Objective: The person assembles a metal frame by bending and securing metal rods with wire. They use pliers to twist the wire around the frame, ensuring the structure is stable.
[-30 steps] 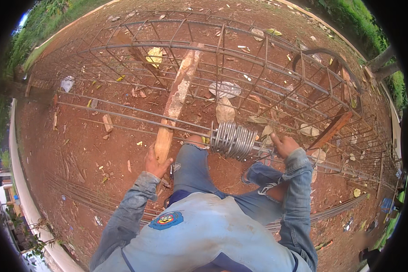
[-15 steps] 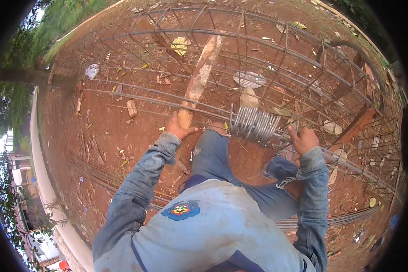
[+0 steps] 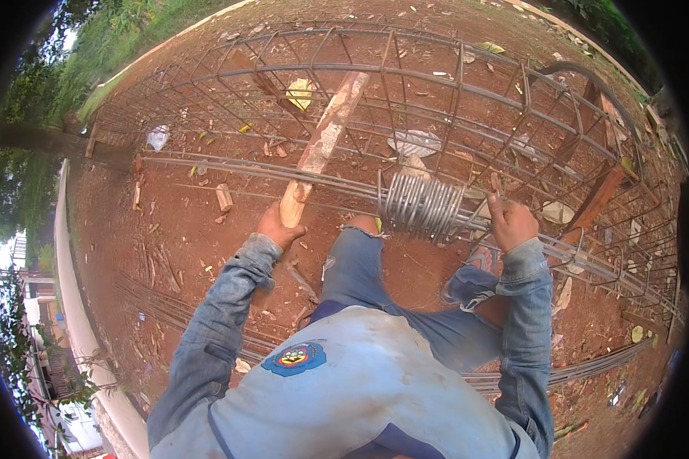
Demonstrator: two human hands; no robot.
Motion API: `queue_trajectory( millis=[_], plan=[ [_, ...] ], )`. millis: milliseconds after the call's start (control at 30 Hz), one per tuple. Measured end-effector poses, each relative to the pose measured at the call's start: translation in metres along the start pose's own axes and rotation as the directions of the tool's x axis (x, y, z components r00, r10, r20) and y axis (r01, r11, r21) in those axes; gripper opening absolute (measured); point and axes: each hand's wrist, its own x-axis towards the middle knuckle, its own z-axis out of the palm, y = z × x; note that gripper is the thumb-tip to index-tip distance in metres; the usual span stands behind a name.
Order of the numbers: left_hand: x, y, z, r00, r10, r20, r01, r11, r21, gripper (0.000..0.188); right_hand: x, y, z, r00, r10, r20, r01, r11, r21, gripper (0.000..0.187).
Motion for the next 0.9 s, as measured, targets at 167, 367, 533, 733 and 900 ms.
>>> queue_trajectory(
  millis=[167, 367, 533, 733, 900],
  plan=[
    [-0.062, -0.037, -0.036, 0.999, 0.026, 0.032, -0.027, 0.999, 0.03, 0.063, 0.002, -0.01, -0.005, 0.999, -0.012, -0.042, 0.012, 1.0, -0.004, 0.071],
    [-0.209, -0.171, -0.107, 0.971, -0.147, 0.19, 0.122, 0.983, 0.138, 0.061, 0.009, -0.003, -0.001, 1.0, -0.001, 0.026, 0.0, 1.0, 0.011, 0.075],
    [-0.314, -0.218, -0.106, 0.93, -0.333, 0.155, 0.282, 0.918, 0.28, 0.067, 0.014, -0.002, 0.001, 0.996, 0.031, 0.084, -0.029, 0.999, -0.025, 0.079],
    [-0.346, -0.326, -0.021, 0.784, -0.621, 0.008, 0.608, 0.77, 0.192, 0.075, 0.014, -0.001, 0.0, 0.992, 0.032, 0.12, -0.032, 0.999, -0.005, 0.078],
    [-0.323, -0.389, 0.029, 0.651, -0.737, -0.18, 0.756, 0.651, 0.069, 0.082, 0.012, -0.011, -0.006, 0.98, 0.074, 0.184, -0.069, 0.997, -0.038, 0.08]
  ],
)
